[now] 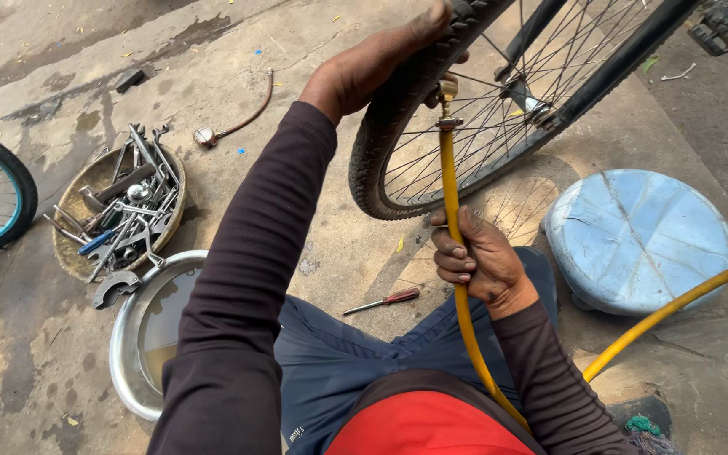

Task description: The person removes a bicycle tire from the rim using a tire lever, inspects the inner tube, and inflates it with a hose. They then reseat the tire onto the rim and check the fit.

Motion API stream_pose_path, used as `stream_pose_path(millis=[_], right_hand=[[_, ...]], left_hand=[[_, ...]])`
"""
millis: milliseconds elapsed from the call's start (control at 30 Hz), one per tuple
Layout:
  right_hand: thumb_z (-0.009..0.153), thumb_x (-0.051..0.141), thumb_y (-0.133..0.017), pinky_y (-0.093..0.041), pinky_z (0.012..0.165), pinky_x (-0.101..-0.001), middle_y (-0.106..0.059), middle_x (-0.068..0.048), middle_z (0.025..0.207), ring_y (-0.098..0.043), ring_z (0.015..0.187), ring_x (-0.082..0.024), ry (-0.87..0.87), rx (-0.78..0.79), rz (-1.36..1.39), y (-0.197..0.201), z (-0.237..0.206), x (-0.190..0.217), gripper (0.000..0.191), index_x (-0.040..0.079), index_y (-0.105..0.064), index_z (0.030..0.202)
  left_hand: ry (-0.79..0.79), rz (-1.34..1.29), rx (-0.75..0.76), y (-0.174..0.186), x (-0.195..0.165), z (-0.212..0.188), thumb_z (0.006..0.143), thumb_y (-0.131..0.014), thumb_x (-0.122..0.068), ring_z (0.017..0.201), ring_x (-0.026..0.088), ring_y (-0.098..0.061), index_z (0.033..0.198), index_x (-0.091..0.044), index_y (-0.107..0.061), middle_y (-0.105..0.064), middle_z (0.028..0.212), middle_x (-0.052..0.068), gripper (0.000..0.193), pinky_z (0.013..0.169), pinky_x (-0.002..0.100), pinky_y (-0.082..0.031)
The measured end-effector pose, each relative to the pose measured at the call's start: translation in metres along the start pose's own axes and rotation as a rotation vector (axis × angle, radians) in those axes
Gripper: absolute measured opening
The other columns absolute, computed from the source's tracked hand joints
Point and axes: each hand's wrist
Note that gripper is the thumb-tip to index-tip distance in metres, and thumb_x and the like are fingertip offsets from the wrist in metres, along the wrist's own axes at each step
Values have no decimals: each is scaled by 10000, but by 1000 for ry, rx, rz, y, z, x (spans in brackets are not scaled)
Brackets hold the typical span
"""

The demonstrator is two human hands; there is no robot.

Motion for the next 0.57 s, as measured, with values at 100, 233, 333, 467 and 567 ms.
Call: stream_pose_path(millis=[100, 233, 333, 467, 567], right_hand=[[1103, 432, -477, -392, 472, -197, -519, 20, 710, -437, 526, -25, -22, -28, -10, 2, -2, 0, 466, 0, -593, 1231], [1113, 418, -481, -390, 464, -198, -526, 13, 718, -435, 525, -24, -14, -4, -10, 5, 0, 0, 445, 3, -594, 1229], [1112, 414, -477, -392, 462, -202, -525, 13, 715, -438, 529, -32, -20, 4, 3, 4, 0, -1, 439, 7, -593, 1228], [1121, 413, -473, -398, 469, -204, -526, 11, 723, -442, 533, -36, -12, 17, 22, 6, -1, -1, 442, 1, -587, 1234], [1134, 408, -474, -400, 477, -203, -527, 10, 731, -450, 535, -34, -2, 13, 24, 6, -1, -1, 442, -4, -580, 1252]], left_hand=[[-115, -99, 78, 1, 5, 3, 789, -465, -949, 1042, 301, -747, 1420, -23, -568, -710, 1252, 227, 1125, 882, 462, -635], [70, -39, -118, -3, 22, 6, 635, -453, -976, 968, 280, -791, 1347, -53, -619, -756, 1064, 217, 1177, 763, 433, -685], [12, 8, -122, 0, 31, 3, 700, -451, -987, 1024, 272, -784, 1371, -38, -617, -765, 1124, 209, 1174, 842, 430, -672], [26, 1, -119, 0, 35, 3, 709, -475, -974, 1022, 293, -788, 1377, -26, -617, -775, 1125, 220, 1168, 862, 469, -667], [113, 31, -169, -3, 32, 2, 669, -475, -955, 997, 307, -800, 1378, -60, -583, -762, 1114, 212, 1147, 844, 496, -673]])
Point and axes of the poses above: each hand's wrist, its own z-axis towards the middle knuckle, its own y-axis out of the back of the hand, x = y × z
